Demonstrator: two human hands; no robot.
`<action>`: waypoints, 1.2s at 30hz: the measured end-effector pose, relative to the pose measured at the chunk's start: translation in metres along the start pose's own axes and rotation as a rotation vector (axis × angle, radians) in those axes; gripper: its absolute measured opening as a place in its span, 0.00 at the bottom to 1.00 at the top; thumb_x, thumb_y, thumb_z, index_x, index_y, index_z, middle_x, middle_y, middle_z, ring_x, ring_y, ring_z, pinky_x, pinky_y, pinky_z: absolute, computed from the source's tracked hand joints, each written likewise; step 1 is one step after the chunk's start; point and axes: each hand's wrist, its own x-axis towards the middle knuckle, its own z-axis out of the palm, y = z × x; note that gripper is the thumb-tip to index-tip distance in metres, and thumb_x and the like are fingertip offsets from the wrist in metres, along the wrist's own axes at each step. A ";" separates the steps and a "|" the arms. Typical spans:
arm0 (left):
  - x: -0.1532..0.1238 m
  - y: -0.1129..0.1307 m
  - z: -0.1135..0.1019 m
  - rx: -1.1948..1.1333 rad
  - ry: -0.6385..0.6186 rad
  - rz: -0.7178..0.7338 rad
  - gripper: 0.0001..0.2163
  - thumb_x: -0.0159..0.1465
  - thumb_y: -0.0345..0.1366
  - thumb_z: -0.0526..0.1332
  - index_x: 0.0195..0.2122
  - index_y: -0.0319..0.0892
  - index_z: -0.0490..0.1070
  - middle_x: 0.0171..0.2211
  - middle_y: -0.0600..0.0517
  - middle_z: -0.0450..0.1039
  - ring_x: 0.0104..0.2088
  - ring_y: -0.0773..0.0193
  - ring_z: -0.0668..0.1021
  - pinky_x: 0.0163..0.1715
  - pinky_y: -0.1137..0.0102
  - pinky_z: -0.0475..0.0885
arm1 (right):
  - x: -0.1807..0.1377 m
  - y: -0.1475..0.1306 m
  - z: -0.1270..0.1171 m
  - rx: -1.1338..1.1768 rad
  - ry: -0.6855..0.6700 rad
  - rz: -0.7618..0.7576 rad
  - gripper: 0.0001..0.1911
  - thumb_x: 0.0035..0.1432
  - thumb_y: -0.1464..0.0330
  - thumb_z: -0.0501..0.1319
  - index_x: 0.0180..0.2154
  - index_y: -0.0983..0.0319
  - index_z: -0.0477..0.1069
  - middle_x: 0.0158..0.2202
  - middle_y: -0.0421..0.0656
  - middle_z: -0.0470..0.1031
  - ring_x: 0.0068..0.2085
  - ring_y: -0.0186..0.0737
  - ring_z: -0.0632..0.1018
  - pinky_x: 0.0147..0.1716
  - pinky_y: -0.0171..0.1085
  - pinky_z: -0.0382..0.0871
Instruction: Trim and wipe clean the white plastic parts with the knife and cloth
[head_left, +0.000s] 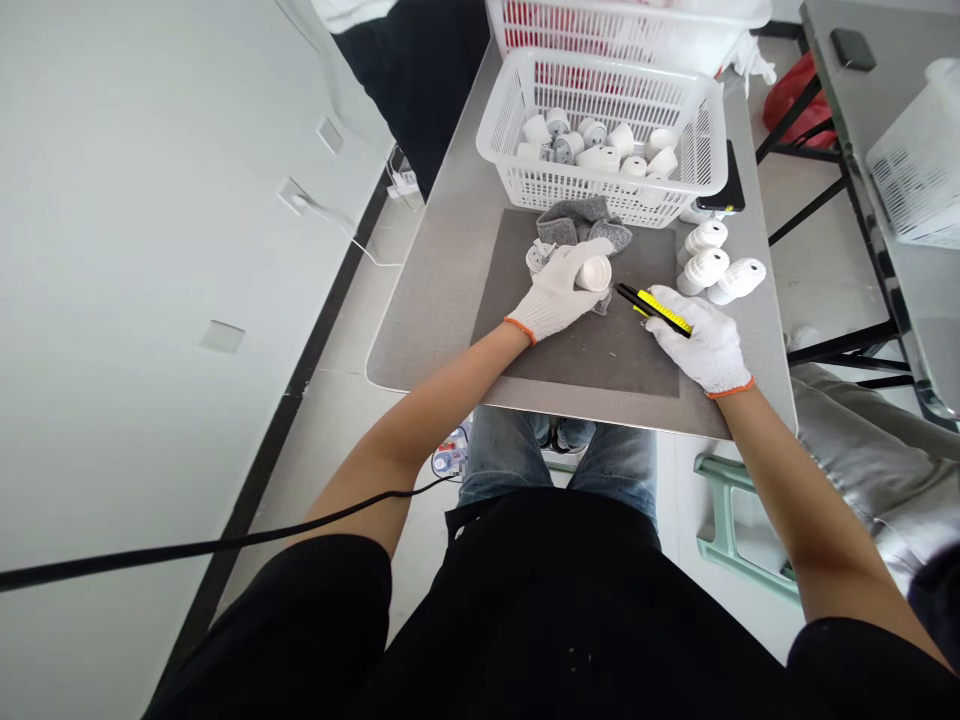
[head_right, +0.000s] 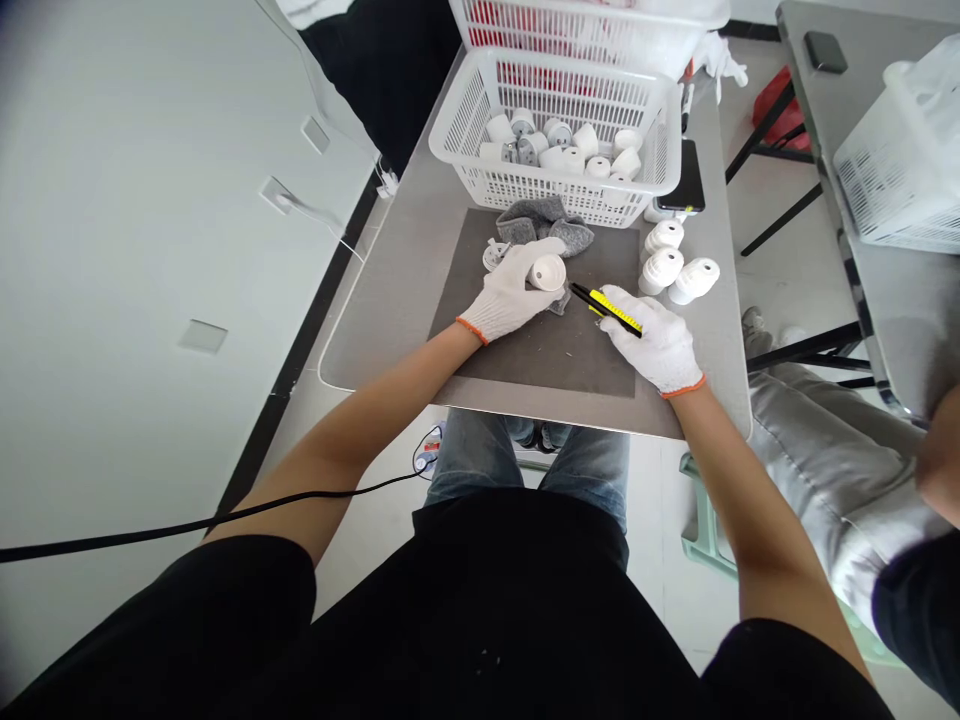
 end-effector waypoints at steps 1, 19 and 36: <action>0.000 -0.001 0.000 -0.002 0.001 0.006 0.32 0.67 0.35 0.72 0.73 0.52 0.74 0.70 0.45 0.80 0.71 0.47 0.78 0.82 0.50 0.67 | 0.000 0.000 0.000 -0.013 0.014 0.006 0.27 0.69 0.57 0.71 0.67 0.51 0.86 0.56 0.46 0.89 0.55 0.59 0.90 0.66 0.58 0.85; 0.002 -0.004 0.002 -0.009 -0.016 0.036 0.32 0.67 0.36 0.71 0.73 0.51 0.73 0.72 0.44 0.78 0.73 0.48 0.78 0.82 0.51 0.68 | 0.001 -0.007 0.009 0.244 0.006 0.090 0.26 0.68 0.60 0.72 0.65 0.55 0.86 0.61 0.45 0.88 0.63 0.58 0.88 0.69 0.59 0.85; 0.002 -0.004 0.001 -0.042 -0.028 0.039 0.33 0.66 0.36 0.73 0.73 0.51 0.74 0.71 0.45 0.79 0.73 0.47 0.78 0.81 0.51 0.68 | 0.003 -0.005 0.006 0.189 0.010 0.030 0.24 0.67 0.60 0.72 0.63 0.52 0.87 0.63 0.40 0.87 0.64 0.56 0.87 0.76 0.58 0.76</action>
